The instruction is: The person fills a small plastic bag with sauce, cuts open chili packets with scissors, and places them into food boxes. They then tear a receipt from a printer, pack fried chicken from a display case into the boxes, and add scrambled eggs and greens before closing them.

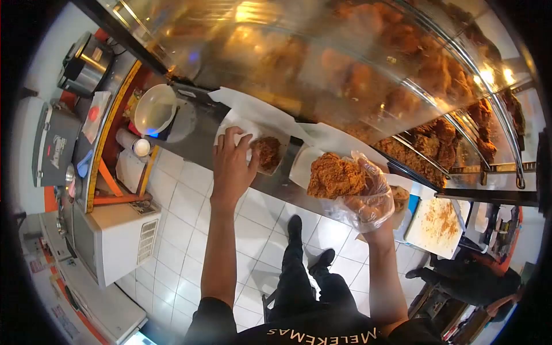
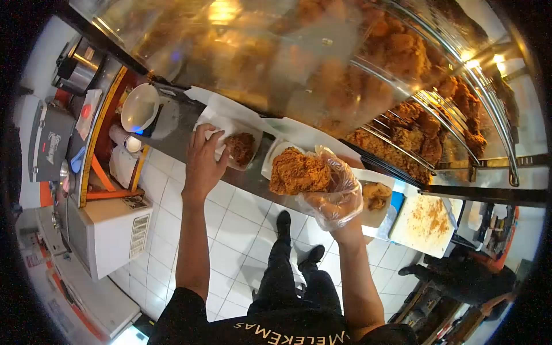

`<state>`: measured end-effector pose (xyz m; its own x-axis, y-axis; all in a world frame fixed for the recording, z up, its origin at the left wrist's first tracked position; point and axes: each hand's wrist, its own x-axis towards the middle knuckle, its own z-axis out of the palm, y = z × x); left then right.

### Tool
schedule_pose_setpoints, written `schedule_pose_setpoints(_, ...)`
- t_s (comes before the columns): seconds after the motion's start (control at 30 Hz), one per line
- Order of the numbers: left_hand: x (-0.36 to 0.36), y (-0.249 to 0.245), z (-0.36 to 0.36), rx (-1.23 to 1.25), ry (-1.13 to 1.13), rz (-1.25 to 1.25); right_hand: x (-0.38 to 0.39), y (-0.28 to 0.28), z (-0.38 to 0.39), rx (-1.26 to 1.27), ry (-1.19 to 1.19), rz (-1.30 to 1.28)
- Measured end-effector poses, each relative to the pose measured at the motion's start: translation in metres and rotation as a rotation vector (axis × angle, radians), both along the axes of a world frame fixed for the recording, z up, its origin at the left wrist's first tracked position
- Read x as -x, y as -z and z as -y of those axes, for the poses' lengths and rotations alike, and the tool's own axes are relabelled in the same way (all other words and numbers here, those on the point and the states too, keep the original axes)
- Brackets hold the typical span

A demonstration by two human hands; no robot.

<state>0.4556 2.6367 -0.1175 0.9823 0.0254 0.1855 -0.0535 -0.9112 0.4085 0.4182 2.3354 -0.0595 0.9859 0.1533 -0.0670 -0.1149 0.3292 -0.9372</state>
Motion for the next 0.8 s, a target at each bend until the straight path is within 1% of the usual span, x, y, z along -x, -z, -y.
schedule_pose_setpoints(0.03, 0.000, 0.004, -0.003, 0.015, 0.018, 0.026, -0.002, 0.000, -0.004, 0.005, -0.010, -0.028)
schedule_pose_setpoints(0.07, 0.000, 0.007, -0.004, 0.032, 0.038, 0.052, -0.003, 0.006, -0.009, 0.086, 0.024, 0.017)
schedule_pose_setpoints(0.13, 0.000, 0.016, -0.004, 0.055, 0.059, 0.115, -0.011, 0.013, -0.020, 0.192, -0.025, -0.008)
schedule_pose_setpoints(0.17, 0.000, 0.020, -0.005, 0.039, 0.044, 0.098, -0.017, 0.016, -0.030, 0.246, -0.054, -0.024)
schedule_pose_setpoints(0.2, -0.002, 0.022, -0.002, 0.024, 0.034, 0.086, -0.019, 0.025, -0.035, 0.290, -0.054, 0.076)
schedule_pose_setpoints(0.3, -0.004, 0.024, -0.003, -0.025, 0.033, 0.050, -0.029, 0.021, -0.049, 0.264, -0.133, -0.014)
schedule_pose_setpoints(0.37, -0.005, 0.027, -0.006, -0.029, 0.050, 0.033, -0.034, 0.027, -0.054, 0.351, -0.142, 0.029)
schedule_pose_setpoints(0.53, 0.005, 0.024, -0.008, 0.050, 0.058, 0.055, -0.048, 0.031, -0.070, 0.504, -0.161, 0.089)
schedule_pose_setpoints(0.6, 0.012, 0.020, -0.009, 0.049, 0.043, 0.071, -0.052, 0.030, -0.074, 0.557, -0.170, 0.099)
schedule_pose_setpoints(0.7, 0.020, 0.003, -0.015, 0.045, 0.021, 0.108, -0.058, 0.032, -0.086, 0.498, -0.184, 0.118)
schedule_pose_setpoints(0.77, 0.027, -0.016, -0.024, 0.065, 0.019, 0.144, -0.057, 0.042, -0.100, 0.507, -0.136, 0.181)
schedule_pose_setpoints(0.8, 0.031, -0.022, -0.027, 0.034, -0.013, 0.164, -0.058, 0.046, -0.108, 0.510, -0.111, 0.216)
